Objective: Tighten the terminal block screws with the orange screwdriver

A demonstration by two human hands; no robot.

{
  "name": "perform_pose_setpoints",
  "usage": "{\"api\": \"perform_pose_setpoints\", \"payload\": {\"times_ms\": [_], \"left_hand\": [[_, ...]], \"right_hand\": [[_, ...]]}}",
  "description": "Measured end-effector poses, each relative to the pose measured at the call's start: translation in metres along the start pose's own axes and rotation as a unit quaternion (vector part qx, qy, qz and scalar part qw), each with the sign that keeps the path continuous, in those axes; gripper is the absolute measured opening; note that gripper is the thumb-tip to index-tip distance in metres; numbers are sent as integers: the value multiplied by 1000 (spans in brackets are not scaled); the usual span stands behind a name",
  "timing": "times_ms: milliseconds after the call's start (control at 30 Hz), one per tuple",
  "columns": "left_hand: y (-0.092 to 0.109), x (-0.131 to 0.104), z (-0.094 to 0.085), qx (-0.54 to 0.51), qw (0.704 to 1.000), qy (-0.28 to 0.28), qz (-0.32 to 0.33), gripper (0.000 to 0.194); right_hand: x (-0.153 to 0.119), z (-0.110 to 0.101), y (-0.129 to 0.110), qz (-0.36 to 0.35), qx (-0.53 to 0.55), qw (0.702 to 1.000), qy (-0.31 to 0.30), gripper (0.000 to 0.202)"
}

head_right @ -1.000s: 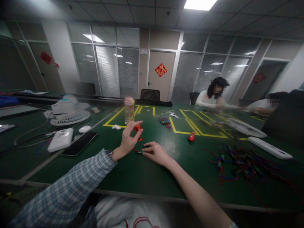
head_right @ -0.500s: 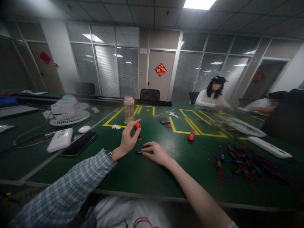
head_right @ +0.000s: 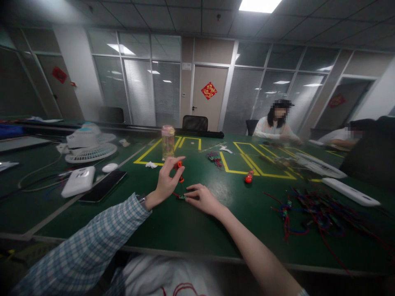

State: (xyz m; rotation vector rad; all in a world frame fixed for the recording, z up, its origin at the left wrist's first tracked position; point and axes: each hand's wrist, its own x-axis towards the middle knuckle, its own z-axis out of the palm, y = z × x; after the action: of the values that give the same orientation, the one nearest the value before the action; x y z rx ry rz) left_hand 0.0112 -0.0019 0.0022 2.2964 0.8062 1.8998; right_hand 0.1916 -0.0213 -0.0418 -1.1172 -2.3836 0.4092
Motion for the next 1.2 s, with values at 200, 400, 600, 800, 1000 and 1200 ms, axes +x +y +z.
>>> {"api": "perform_pose_setpoints", "payload": {"times_ms": [200, 400, 600, 800, 1000, 1200], "left_hand": [[-2, -1, -1, -31, 999, -19, -3, 33], [-4, -3, 3, -56, 998, -13, -16, 36], [-3, -2, 3, -28, 1000, 2, -10, 29], [1, 1, -1, -3, 1000, 9, 0, 23], [0, -1, -1, -40, 999, -27, -7, 33], [1, 0, 0, -12, 1000, 0, -1, 23]], "right_hand": [[1, 0, 0, -2, -3, 1000, 2, 29], [1, 0, -1, -1, -6, 1000, 0, 28], [1, 2, 2, -4, -8, 1000, 1, 28], [0, 2, 2, -8, -9, 1000, 5, 28], [0, 0, 1, -10, -4, 1000, 4, 28], [0, -1, -1, -2, -3, 1000, -2, 28]]}}
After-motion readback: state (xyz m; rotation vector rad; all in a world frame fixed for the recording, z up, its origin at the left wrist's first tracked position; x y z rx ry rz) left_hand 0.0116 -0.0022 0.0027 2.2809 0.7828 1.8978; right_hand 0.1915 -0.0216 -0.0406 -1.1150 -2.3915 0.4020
